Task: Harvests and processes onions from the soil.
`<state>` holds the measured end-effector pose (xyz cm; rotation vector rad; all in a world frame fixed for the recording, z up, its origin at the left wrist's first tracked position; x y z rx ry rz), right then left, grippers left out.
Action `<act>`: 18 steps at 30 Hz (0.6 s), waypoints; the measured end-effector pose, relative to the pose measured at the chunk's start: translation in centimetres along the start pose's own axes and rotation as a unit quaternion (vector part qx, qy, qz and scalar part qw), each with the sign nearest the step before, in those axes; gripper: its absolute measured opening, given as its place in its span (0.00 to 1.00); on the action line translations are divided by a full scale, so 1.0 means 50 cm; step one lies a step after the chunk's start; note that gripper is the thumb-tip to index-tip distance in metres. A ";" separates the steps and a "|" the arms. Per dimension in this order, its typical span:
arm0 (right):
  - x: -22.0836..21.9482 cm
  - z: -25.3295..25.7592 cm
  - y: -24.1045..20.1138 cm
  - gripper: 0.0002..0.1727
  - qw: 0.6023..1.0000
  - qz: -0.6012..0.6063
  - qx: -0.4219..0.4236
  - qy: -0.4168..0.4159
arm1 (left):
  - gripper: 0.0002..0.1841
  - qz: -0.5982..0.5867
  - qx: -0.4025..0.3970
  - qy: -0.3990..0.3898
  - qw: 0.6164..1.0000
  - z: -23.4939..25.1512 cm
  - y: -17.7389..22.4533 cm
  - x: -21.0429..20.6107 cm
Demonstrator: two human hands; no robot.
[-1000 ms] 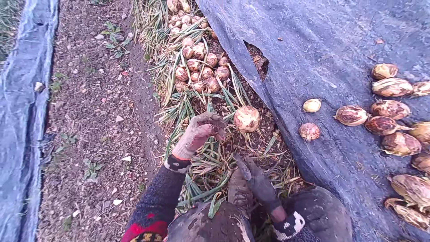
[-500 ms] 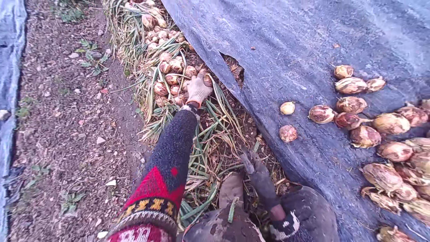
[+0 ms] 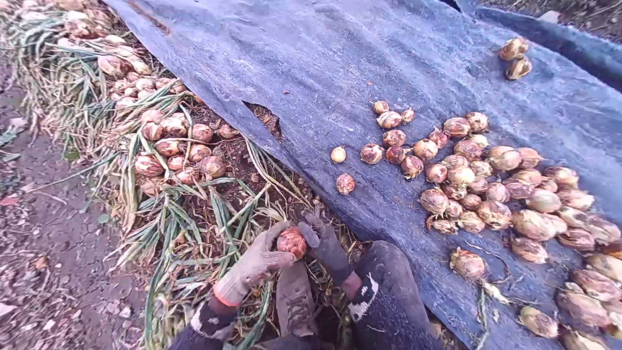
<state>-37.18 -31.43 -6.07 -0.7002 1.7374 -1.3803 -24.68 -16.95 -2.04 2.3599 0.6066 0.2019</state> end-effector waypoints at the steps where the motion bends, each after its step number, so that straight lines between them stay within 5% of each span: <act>1: 0.003 -0.007 -0.004 0.26 1.000 -0.003 0.005 -0.010 | 0.49 -0.005 0.018 -0.011 1.000 -0.012 -0.006 -0.010; 6: -0.001 -0.026 -0.020 0.24 0.998 0.027 -0.006 -0.055 | 0.47 0.098 0.063 0.020 0.993 -0.050 0.000 -0.019; 11: -0.002 -0.029 -0.019 0.21 0.997 0.044 0.001 -0.063 | 0.50 0.350 -0.028 0.254 0.901 -0.048 -0.003 -0.051; 15: -0.011 -0.055 -0.113 0.17 0.979 0.162 0.065 -0.102 | 0.40 0.072 0.062 0.327 0.940 -0.005 -0.059 0.007; 18: 0.003 -0.048 -0.092 0.18 0.998 0.050 0.029 -0.031 | 0.32 -0.214 0.052 0.245 0.944 -0.007 -0.096 0.081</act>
Point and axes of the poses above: each hand's wrist, its own z-axis towards the middle knuckle, its own x-axis out of the back of the hand, y = z × x, the point moved 3 cm from there along z, towards the middle knuckle, and after that the axes turned 15 degrees about x, right-handed, at the moved point
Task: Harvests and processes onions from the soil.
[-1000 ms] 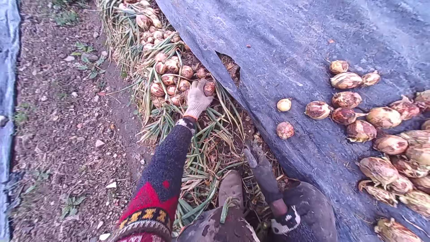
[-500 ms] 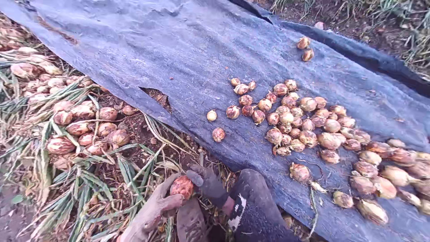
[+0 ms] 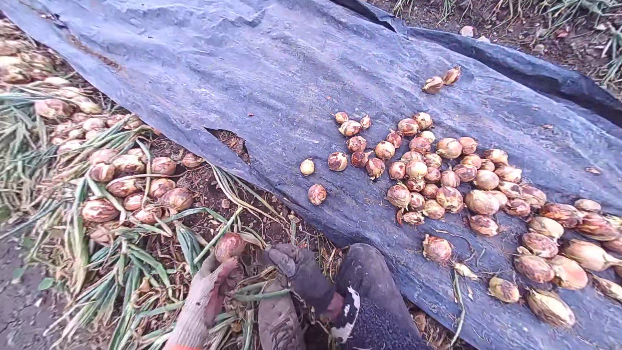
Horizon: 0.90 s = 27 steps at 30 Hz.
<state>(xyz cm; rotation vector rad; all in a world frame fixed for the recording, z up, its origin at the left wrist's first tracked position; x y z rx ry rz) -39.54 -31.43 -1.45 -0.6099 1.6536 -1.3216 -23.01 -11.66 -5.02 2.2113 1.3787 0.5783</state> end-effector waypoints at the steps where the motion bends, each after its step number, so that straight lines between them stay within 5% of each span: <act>1: 0.016 0.004 0.034 0.22 0.995 -0.090 -0.049 0.004 | 0.32 -0.032 0.000 -0.030 0.999 -0.003 0.013 0.010; 3: 0.033 0.014 0.092 0.31 0.977 -0.163 -0.129 -0.045 | 0.29 -0.018 -0.024 -0.016 0.999 -0.024 0.053 -0.013; 6: 0.005 0.005 0.097 0.33 0.981 0.000 -0.186 -0.055 | 0.21 0.190 -0.121 0.039 0.974 -0.082 0.079 -0.089; 9: -0.001 -0.005 0.102 0.34 0.952 0.160 -0.261 0.011 | 0.13 0.453 -0.294 0.050 0.840 -0.137 0.042 -0.170; 11: 0.011 -0.008 0.090 0.36 0.930 0.224 -0.284 0.072 | 0.13 0.487 -0.378 0.056 0.785 -0.149 0.021 -0.205; 14: 0.019 0.003 0.081 0.49 0.884 0.354 -0.296 0.068 | 0.14 0.412 -0.387 0.016 0.825 -0.141 0.049 -0.212; 18: 0.046 0.041 -0.021 0.40 0.882 0.441 -0.149 0.077 | 0.10 0.312 -0.473 0.068 0.821 -0.093 0.183 -0.227; 20: 0.099 0.061 -0.118 0.36 0.904 0.418 0.036 0.085 | 0.12 0.342 -0.430 0.201 0.811 -0.021 0.282 -0.163; 22: 0.169 0.071 -0.188 0.43 0.919 0.335 0.190 0.089 | 0.15 0.467 -0.279 0.272 0.794 0.053 0.357 -0.076; 24: 0.182 0.075 -0.200 0.49 0.925 0.286 0.226 0.107 | 0.21 0.554 -0.156 0.319 0.753 0.111 0.382 -0.005; 27: 0.127 0.077 -0.107 0.40 0.955 0.216 0.143 0.146 | 0.33 0.564 -0.129 0.406 0.707 0.193 0.398 0.068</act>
Point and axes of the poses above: each hand's wrist, its own z-axis towards the middle knuckle, its own x-axis out of the back of the hand, y = z × x, the point moved 3 cm from there along z, towards the middle knuckle, and after that the axes turned 15 degrees about x, right-handed, at the moved point
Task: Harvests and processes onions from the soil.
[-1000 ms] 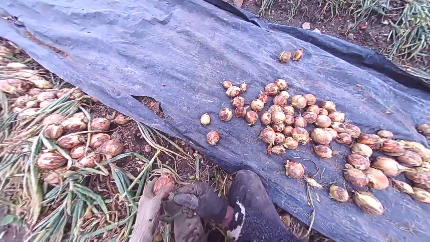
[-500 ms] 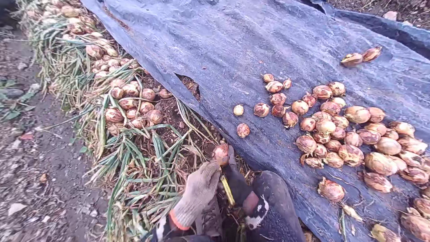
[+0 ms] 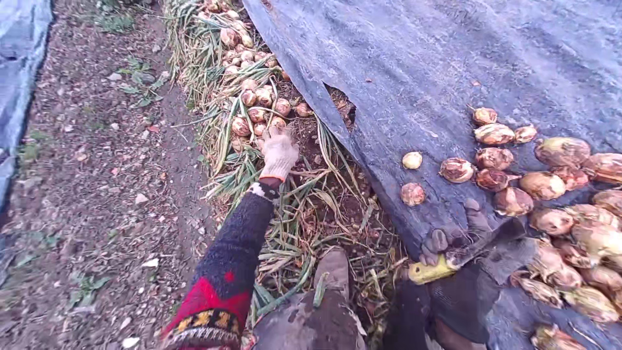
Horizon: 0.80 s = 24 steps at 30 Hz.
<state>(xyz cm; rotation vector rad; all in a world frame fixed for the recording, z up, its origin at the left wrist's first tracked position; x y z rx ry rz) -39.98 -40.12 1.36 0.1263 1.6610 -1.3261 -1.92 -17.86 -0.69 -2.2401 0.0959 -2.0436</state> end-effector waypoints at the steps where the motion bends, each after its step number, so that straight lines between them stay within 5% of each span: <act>1: 0.004 -0.018 0.051 0.35 0.997 -0.064 -0.046 0.017 | 0.37 0.023 0.001 0.009 1.000 0.034 -0.008 -0.023; 5: 0.045 -0.069 0.207 0.27 0.922 -0.312 -0.230 -0.013 | 0.61 0.136 -0.026 -0.019 0.990 0.123 -0.022 -0.128; 8: 0.057 -0.071 0.242 0.32 0.880 -0.395 -0.258 -0.057 | 0.54 0.173 -0.060 0.002 0.983 0.149 -0.010 -0.139; 11: 0.055 -0.059 0.239 0.33 0.879 -0.409 -0.233 -0.080 | 0.49 0.154 -0.125 0.020 0.980 0.126 -0.023 -0.119; 15: 0.053 -0.055 0.241 0.32 0.873 -0.428 -0.208 -0.104 | 0.48 -0.093 -0.186 -0.013 0.978 -0.015 -0.041 -0.077; 17: 0.044 -0.060 0.249 0.35 0.864 -0.437 -0.220 -0.123 | 0.54 -0.292 -0.158 -0.129 0.935 -0.113 -0.034 -0.060; 20: 0.028 -0.073 0.247 0.41 0.876 -0.411 -0.202 -0.151 | 0.58 -0.463 -0.196 -0.330 0.799 -0.249 -0.013 -0.054; 22: 0.014 -0.081 0.235 0.37 0.905 -0.355 -0.167 -0.162 | 0.56 -0.471 -0.254 -0.465 0.705 -0.329 -0.004 -0.055; 24: 0.004 -0.088 0.216 0.29 0.920 -0.331 -0.139 -0.155 | 0.55 -0.425 -0.282 -0.552 0.660 -0.391 -0.003 -0.058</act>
Point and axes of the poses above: each hand's wrist, its own z-axis towards the middle knuckle, its own x-axis out of the back of the hand, y = z × x, the point moved 3 cm from there along z, towards the middle knuckle, and after that the axes turned 15 degrees about x, right-handed, at the moved point
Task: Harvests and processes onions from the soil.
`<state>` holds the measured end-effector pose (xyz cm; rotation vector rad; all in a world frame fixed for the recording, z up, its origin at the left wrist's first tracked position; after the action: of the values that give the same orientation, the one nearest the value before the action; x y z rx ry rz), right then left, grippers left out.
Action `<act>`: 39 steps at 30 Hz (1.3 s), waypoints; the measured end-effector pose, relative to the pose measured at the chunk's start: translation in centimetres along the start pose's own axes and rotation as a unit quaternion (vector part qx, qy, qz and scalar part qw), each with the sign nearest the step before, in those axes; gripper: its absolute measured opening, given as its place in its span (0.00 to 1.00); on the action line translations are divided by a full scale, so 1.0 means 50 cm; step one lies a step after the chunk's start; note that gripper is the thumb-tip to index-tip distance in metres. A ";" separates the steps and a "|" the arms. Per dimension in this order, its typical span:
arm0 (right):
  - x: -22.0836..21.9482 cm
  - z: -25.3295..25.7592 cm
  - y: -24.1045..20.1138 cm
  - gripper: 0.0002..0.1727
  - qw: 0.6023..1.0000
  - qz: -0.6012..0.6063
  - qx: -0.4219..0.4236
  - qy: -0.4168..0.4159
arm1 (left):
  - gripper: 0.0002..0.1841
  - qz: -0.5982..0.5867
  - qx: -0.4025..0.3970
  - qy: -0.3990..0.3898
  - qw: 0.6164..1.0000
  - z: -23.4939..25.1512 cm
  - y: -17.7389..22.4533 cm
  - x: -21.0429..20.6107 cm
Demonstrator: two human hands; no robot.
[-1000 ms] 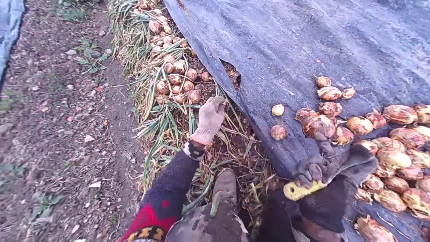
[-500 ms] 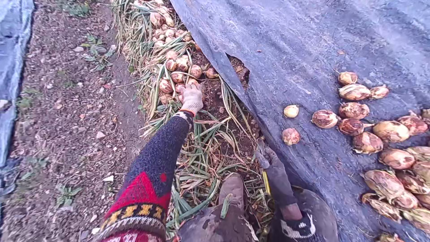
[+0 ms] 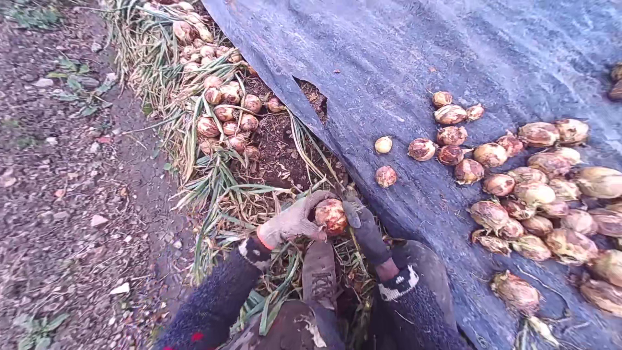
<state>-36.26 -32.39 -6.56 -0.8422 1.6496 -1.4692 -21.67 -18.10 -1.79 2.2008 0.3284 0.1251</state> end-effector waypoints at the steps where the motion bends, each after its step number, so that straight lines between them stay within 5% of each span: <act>1: 0.005 -0.008 -0.005 0.28 1.000 0.000 0.005 -0.001 | 0.56 0.010 0.021 -0.025 0.999 -0.007 -0.004 -0.019; 5: 0.009 -0.029 -0.020 0.23 0.996 0.060 0.014 -0.059 | 0.50 -0.049 0.110 -0.020 0.992 -0.042 -0.018 -0.047; 9: -0.004 -0.041 -0.008 0.22 0.998 0.046 -0.012 -0.035 | 0.55 0.219 0.138 0.215 0.942 -0.056 -0.012 -0.079; 11: -0.006 -0.043 -0.015 0.21 0.994 0.107 -0.025 -0.006 | 0.62 0.239 0.112 0.295 0.918 -0.061 -0.013 -0.102; 13: 0.001 -0.044 -0.048 0.19 0.982 0.190 -0.018 -0.004 | 0.59 0.117 0.131 0.302 0.937 -0.065 -0.015 -0.103; 16: 0.014 -0.053 -0.138 0.18 0.955 0.290 0.044 -0.052 | 0.21 -0.276 0.144 0.225 0.923 -0.036 -0.079 -0.059; 19: 0.016 -0.039 -0.096 0.21 0.991 0.135 0.000 0.006 | 0.30 -0.360 0.098 0.212 0.903 -0.040 -0.101 -0.003; 22: 0.008 -0.035 -0.024 0.31 0.994 0.018 -0.084 -0.074 | 0.35 -0.169 0.098 0.335 0.922 -0.044 -0.022 0.005; 24: -0.015 -0.051 -0.030 0.34 0.977 0.143 -0.136 -0.082 | 0.37 0.106 0.125 0.404 0.900 -0.048 0.021 -0.018; 28: -0.057 -0.076 0.022 0.44 0.859 0.394 -0.321 -0.069 | 0.15 0.409 0.074 0.398 0.818 -0.049 0.035 -0.119; 31: -0.045 -0.081 0.024 0.45 0.826 0.431 -0.362 0.003 | 0.17 0.406 0.036 0.363 0.838 -0.037 0.029 -0.158; 35: -0.003 -0.031 -0.037 0.52 0.822 0.491 -0.285 0.049 | 0.15 0.290 -0.010 0.305 0.907 0.009 0.073 -0.134; 39: 0.040 -0.001 -0.124 0.39 0.822 0.547 -0.129 0.088 | 0.13 0.302 -0.140 0.373 0.866 0.086 0.195 -0.061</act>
<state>-37.37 -34.85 -0.63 0.1999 1.9582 -0.5048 -21.85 -27.87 3.40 1.8048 0.0097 1.3061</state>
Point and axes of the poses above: each hand's wrist, its own z-axis towards the middle knuckle, its own x-axis out of the back of the hand, y = z × x, the point moved 3 cm from there along z, towards the middle knuckle, and after that the axes turned 15 degrees about x, right-handed, at the moved point
